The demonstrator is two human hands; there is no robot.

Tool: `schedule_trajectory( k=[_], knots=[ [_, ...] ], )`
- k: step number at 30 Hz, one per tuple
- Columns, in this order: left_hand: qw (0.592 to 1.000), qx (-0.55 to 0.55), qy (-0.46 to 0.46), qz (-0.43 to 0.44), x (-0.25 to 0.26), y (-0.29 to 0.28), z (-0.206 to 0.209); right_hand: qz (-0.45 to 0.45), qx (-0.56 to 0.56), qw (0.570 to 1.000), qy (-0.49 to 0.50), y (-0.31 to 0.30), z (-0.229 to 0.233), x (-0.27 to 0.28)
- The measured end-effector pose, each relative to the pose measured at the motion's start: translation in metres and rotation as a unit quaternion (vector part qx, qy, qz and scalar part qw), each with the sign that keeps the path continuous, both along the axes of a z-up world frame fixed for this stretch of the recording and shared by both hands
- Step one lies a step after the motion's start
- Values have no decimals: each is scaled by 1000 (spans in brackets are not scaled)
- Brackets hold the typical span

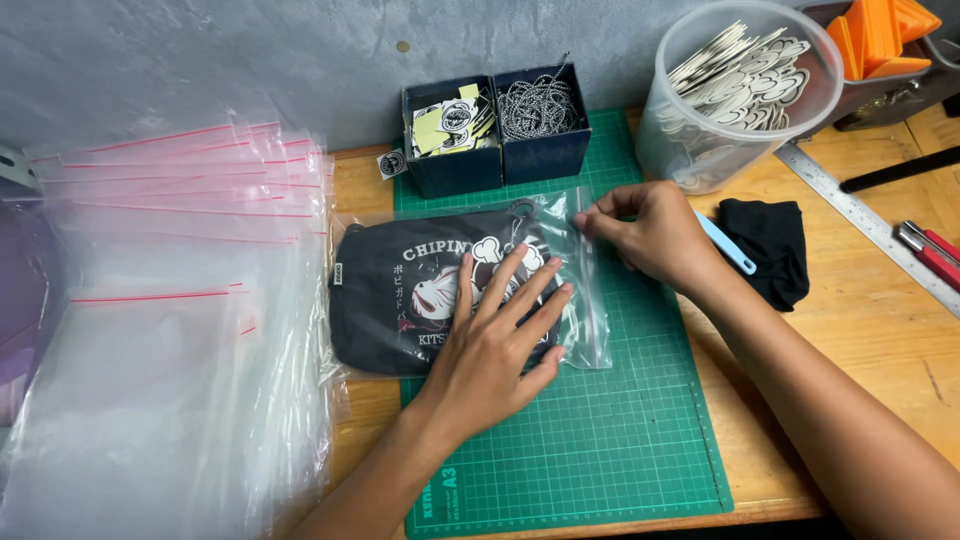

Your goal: The person adjusts the strap of a black crossbody bag and uses a small blue brush to clean its surface. They then attach a decorative keychain to the bag's zipper and place the entire assembly into a clear plastic zip-lock bag.

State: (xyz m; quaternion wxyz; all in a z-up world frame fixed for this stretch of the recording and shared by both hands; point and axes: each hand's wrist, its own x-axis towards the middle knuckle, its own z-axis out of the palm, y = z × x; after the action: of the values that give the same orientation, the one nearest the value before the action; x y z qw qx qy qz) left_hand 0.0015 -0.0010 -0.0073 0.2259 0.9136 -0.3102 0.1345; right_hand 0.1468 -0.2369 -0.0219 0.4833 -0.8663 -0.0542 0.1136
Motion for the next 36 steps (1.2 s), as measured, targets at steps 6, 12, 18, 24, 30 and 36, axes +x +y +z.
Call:
schedule_trajectory(
  k=[6,12,18,24,30,36],
  knots=[
    [1000,-4,-7,-2,1,-1,1,27,-4,1000,6,-1,1,1],
    [1000,0,-8,13,1,-2,-4,71,33,996,33,-8,-5,3],
    [1000,-14,-2,11,2,-2,-5,99,16,991,84,-4,16,-5],
    [999,-40,1,14,4,-3,-10,81,-12,993,91,-4,17,-6],
    [999,-31,-12,15,3,-4,-14,74,-40,988,126,-3,38,-27],
    [999,-43,-5,15,3,-5,-14,83,29,990,114,-20,6,-26]
  ],
)
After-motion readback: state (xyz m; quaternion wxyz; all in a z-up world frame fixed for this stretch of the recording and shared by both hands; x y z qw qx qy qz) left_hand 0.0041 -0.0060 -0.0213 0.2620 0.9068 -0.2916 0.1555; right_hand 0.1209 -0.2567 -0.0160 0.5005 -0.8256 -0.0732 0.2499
